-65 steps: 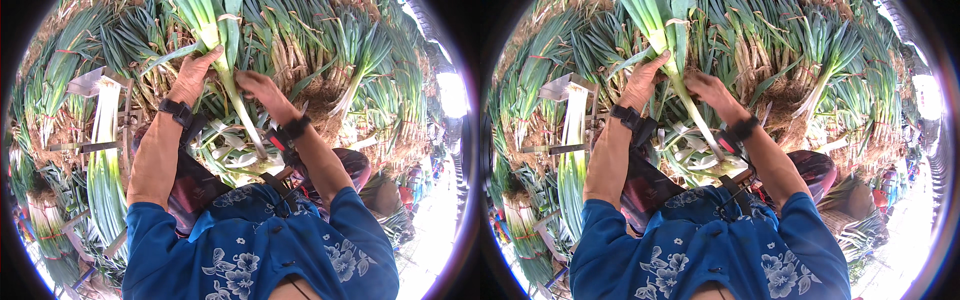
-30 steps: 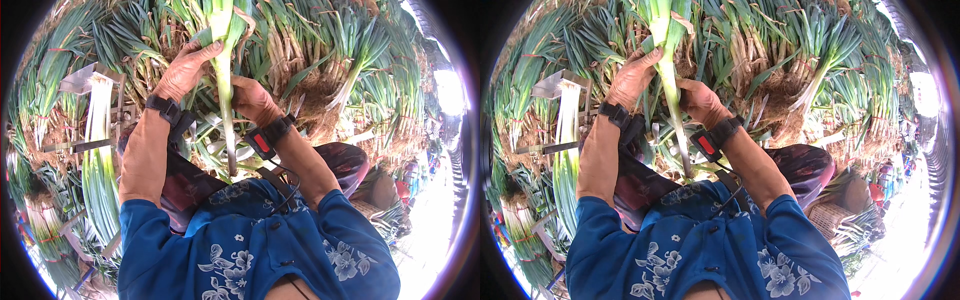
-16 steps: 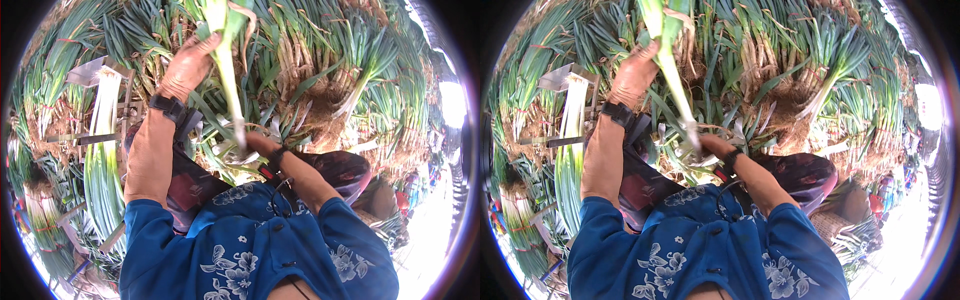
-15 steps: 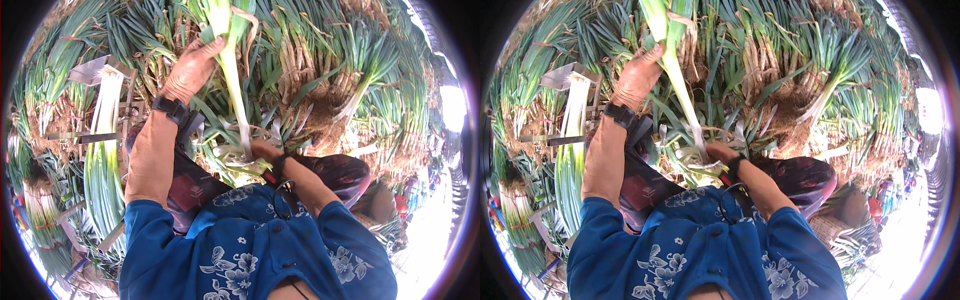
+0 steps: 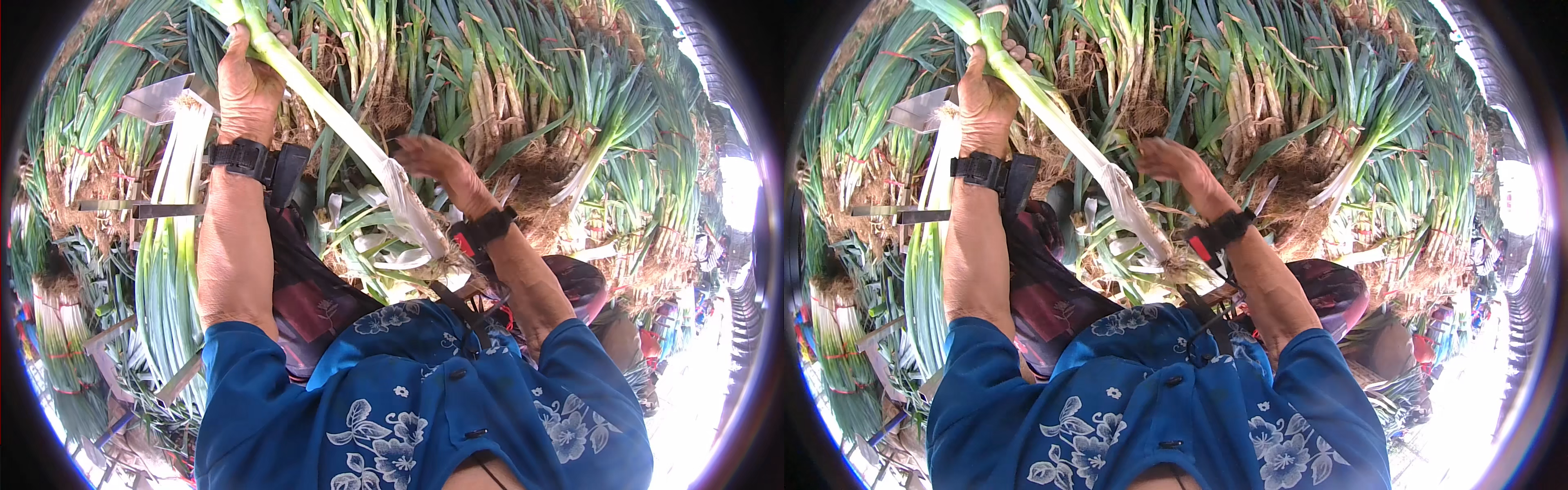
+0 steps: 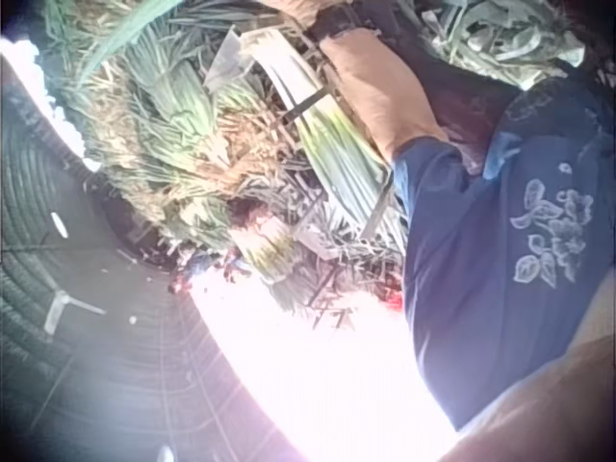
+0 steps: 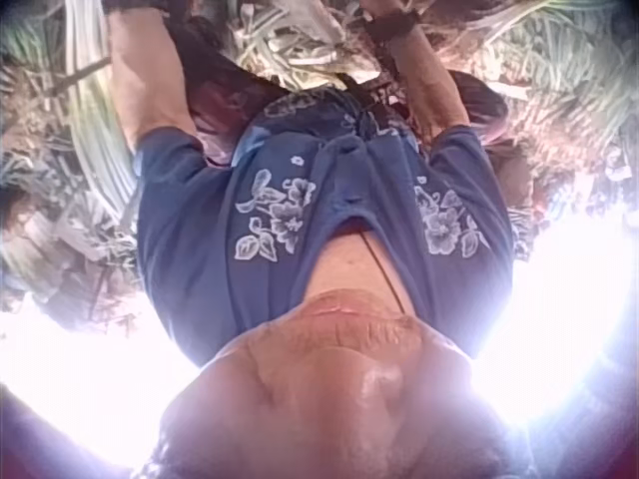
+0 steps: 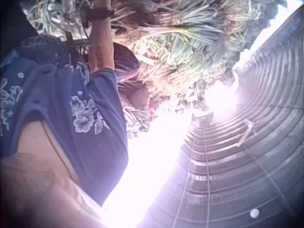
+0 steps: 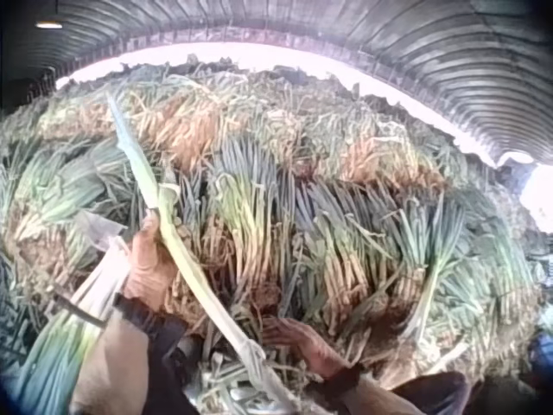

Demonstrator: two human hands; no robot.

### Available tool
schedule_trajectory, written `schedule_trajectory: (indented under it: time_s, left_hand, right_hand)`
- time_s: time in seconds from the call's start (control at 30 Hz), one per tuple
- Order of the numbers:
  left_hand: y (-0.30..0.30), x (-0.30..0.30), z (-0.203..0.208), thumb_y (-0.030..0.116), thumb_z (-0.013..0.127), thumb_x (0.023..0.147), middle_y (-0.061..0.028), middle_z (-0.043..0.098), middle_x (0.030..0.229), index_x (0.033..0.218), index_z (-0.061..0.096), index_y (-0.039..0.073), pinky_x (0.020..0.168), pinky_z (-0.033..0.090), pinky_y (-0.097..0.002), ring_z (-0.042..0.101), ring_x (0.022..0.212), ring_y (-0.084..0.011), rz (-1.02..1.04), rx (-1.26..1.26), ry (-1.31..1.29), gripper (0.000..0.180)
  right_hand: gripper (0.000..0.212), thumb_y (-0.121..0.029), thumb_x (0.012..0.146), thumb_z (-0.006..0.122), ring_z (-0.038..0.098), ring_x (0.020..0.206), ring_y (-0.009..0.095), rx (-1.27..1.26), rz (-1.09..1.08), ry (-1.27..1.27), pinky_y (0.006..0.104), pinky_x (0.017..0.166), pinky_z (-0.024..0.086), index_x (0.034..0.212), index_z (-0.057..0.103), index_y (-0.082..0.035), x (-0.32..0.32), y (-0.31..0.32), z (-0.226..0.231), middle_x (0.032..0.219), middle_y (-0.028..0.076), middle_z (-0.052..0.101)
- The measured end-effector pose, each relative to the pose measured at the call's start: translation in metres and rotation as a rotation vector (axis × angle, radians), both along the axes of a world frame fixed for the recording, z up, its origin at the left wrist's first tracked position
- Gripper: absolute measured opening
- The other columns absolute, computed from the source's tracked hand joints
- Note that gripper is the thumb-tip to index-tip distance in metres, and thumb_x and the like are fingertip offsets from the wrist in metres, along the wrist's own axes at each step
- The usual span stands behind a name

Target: The person peels the outer layers from leeks by hand, one at a time, and places the cleaned leeks onto a metal rack.

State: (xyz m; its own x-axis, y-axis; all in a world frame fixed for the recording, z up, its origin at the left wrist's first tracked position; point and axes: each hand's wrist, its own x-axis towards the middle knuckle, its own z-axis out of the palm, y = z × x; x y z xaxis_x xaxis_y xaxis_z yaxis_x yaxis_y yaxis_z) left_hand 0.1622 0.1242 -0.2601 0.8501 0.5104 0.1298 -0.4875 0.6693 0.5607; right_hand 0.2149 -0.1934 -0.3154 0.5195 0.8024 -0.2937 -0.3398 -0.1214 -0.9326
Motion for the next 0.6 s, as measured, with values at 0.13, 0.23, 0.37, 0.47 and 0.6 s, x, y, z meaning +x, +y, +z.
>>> schedule_trajectory:
  time_s: [0.13,0.23,0.37,0.47,0.6]
  left_hand:
    - [0.003,0.009,-0.012,0.037,0.048,0.095,-0.0080,0.054,0.081,0.100,0.052,0.004,0.067,0.047,-0.0373,0.053,0.073,-0.0232,0.056,-0.173,0.045,0.034]
    - [0.010,0.013,-0.021,0.038,0.044,0.095,-0.0079,0.052,0.077,0.095,0.050,0.004,0.063,0.044,-0.0357,0.051,0.069,-0.0224,0.063,-0.265,0.044,0.034]
    - [0.010,0.015,-0.026,0.038,0.039,0.095,-0.0077,0.049,0.072,0.090,0.047,0.004,0.057,0.041,-0.0328,0.047,0.063,-0.0200,0.053,-0.382,0.030,0.035]
    - [0.005,0.023,-0.026,0.038,0.032,0.097,-0.0064,0.047,0.068,0.089,0.046,0.003,0.054,0.040,-0.0325,0.045,0.058,-0.0177,0.055,-0.495,-0.036,0.038]
    - [0.012,0.020,-0.018,0.037,0.030,0.098,-0.0051,0.046,0.067,0.090,0.048,0.004,0.052,0.039,-0.0311,0.044,0.055,-0.0168,0.214,-0.500,0.065,0.039]
  right_hand:
    - [0.060,-0.047,0.095,0.041,0.061,0.092,0.019,0.245,0.107,0.380,0.0310,0.084,0.048,0.129,0.045,0.003,-0.035,0.039,0.076,0.101,0.013,0.063]
    - [0.052,-0.039,0.099,0.037,0.060,0.084,0.017,0.303,0.265,0.574,0.0263,0.072,0.051,0.129,0.044,0.003,-0.037,0.030,0.072,0.098,0.012,0.063]
    - [0.055,-0.040,0.100,0.036,0.047,0.057,0.010,0.530,0.211,0.740,0.0229,0.047,0.038,0.129,0.042,0.006,-0.053,0.016,0.070,0.067,0.002,0.050]
    - [0.051,-0.035,0.099,0.041,0.035,0.049,0.007,0.644,0.144,0.648,0.0228,0.046,0.029,0.130,0.041,0.006,-0.066,0.007,0.070,0.057,-0.003,0.037]
    - [0.037,-0.022,0.094,0.051,0.041,0.057,0.010,0.588,-0.111,0.839,0.0255,0.055,0.036,0.125,0.048,0.000,-0.099,-0.058,0.075,0.090,0.001,0.058]
